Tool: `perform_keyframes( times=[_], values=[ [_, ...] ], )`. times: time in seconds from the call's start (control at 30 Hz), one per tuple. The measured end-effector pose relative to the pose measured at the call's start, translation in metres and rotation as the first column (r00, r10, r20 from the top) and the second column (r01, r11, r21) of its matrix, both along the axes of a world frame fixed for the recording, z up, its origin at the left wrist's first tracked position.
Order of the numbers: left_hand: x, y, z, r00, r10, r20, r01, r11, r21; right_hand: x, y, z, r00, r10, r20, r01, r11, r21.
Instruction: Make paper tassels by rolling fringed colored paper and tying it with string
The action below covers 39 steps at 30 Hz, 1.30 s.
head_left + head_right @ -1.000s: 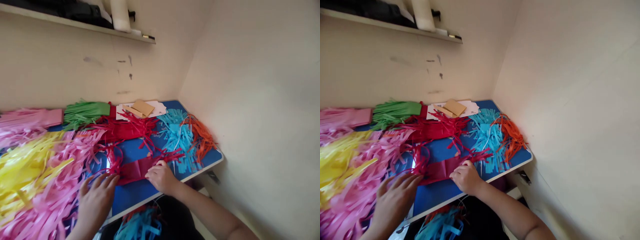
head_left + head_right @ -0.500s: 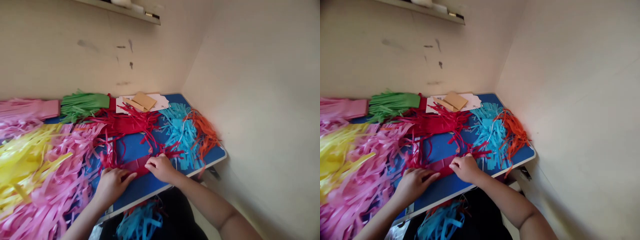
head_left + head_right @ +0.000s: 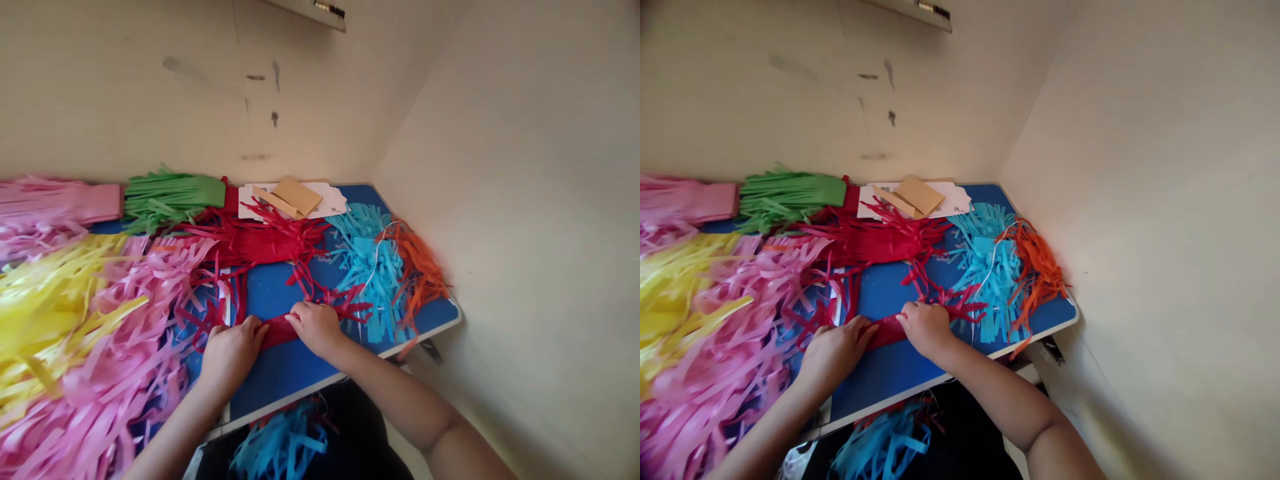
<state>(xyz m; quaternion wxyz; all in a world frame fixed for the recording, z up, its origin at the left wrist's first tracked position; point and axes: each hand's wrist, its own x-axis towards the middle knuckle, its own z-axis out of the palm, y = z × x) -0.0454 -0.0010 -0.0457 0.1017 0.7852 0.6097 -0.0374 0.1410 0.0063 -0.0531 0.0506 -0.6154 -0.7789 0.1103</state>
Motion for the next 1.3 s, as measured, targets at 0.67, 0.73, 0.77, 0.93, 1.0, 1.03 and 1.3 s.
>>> perform_keyframes(
  times=[0.67,0.73,0.77,0.93,1.0,1.03,1.3],
  values=[
    [-0.011,0.004,0.007,0.925,-0.373,0.072,0.342,0.901,0.268,0.006,0.001,0.000,0.959,0.274,0.074,-0.284,0.927,0.246],
    [-0.015,0.004,0.008,0.864,-0.497,0.083,0.465,0.850,0.248,0.012,0.001,0.002,0.918,0.392,0.061,-0.396,0.898,0.191],
    [-0.018,0.002,0.008,0.851,-0.519,0.081,0.489,0.839,0.238,0.016,0.001,0.002,0.908,0.418,0.029,-0.416,0.891,0.179],
    [-0.031,-0.012,0.001,0.836,-0.546,0.047,0.494,0.788,0.368,0.040,-0.003,0.000,0.837,0.534,-0.118,-0.493,0.830,0.260],
    [-0.036,-0.015,-0.005,0.828,-0.560,0.041,0.486,0.752,0.446,0.046,-0.002,-0.005,0.814,0.565,-0.135,-0.510,0.806,0.299],
    [-0.039,-0.015,-0.008,0.823,-0.567,0.039,0.484,0.735,0.474,0.048,-0.001,-0.007,0.810,0.568,-0.144,-0.507,0.803,0.313],
    [-0.064,-0.002,-0.017,0.772,-0.610,0.181,0.441,0.718,0.538,0.055,0.014,-0.021,0.786,0.572,-0.233,-0.490,0.807,0.329]
  ],
)
